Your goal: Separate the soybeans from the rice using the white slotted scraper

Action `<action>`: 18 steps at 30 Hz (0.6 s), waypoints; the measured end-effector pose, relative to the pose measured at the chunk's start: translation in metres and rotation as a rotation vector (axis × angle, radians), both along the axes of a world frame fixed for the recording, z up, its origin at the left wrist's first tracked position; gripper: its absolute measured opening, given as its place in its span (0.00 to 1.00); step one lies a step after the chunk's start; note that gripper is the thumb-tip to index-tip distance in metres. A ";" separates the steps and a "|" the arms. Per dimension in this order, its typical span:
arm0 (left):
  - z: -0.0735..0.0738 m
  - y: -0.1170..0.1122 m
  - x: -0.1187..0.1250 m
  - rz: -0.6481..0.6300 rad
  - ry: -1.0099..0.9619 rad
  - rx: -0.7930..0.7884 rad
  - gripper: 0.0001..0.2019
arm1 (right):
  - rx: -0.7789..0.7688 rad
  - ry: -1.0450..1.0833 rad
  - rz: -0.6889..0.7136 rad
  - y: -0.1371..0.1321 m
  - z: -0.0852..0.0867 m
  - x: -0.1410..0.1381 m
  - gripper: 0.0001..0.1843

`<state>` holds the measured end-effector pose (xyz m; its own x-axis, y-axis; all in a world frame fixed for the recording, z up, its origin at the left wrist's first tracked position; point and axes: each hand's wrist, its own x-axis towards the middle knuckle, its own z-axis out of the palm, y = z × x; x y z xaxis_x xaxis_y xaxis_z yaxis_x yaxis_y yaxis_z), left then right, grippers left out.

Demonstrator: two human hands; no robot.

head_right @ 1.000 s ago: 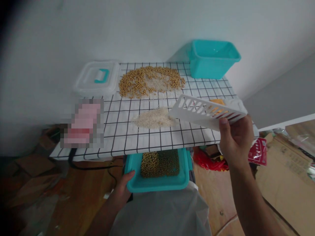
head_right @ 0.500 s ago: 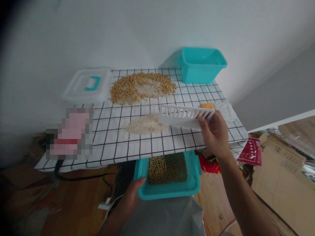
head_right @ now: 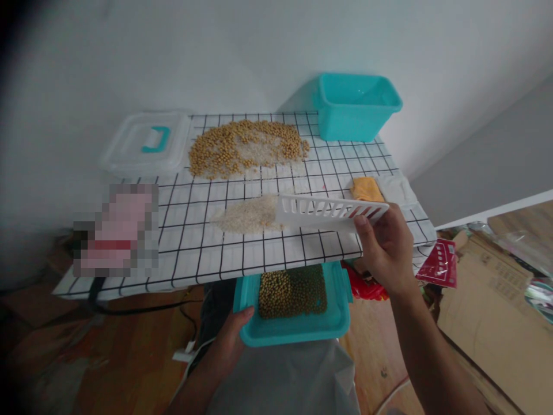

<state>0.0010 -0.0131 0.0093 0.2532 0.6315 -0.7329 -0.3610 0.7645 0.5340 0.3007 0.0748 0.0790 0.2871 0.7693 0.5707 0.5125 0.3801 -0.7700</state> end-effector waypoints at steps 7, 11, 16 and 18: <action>-0.015 -0.004 0.004 0.067 0.014 0.027 0.31 | -0.027 0.026 -0.001 -0.009 -0.004 0.009 0.08; -0.017 -0.004 0.005 0.060 0.008 0.044 0.31 | 0.007 0.032 -0.054 -0.005 -0.006 0.011 0.09; -0.014 -0.003 0.004 0.017 -0.032 0.086 0.31 | -0.004 0.030 -0.013 0.001 -0.009 0.011 0.07; -0.013 -0.003 0.004 0.021 -0.056 0.082 0.32 | -0.023 0.039 0.000 -0.002 -0.008 0.011 0.07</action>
<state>0.0046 -0.0160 -0.0041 0.2787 0.6946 -0.6632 -0.4074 0.7109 0.5733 0.3114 0.0727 0.0707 0.3084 0.7823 0.5412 0.4818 0.3621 -0.7980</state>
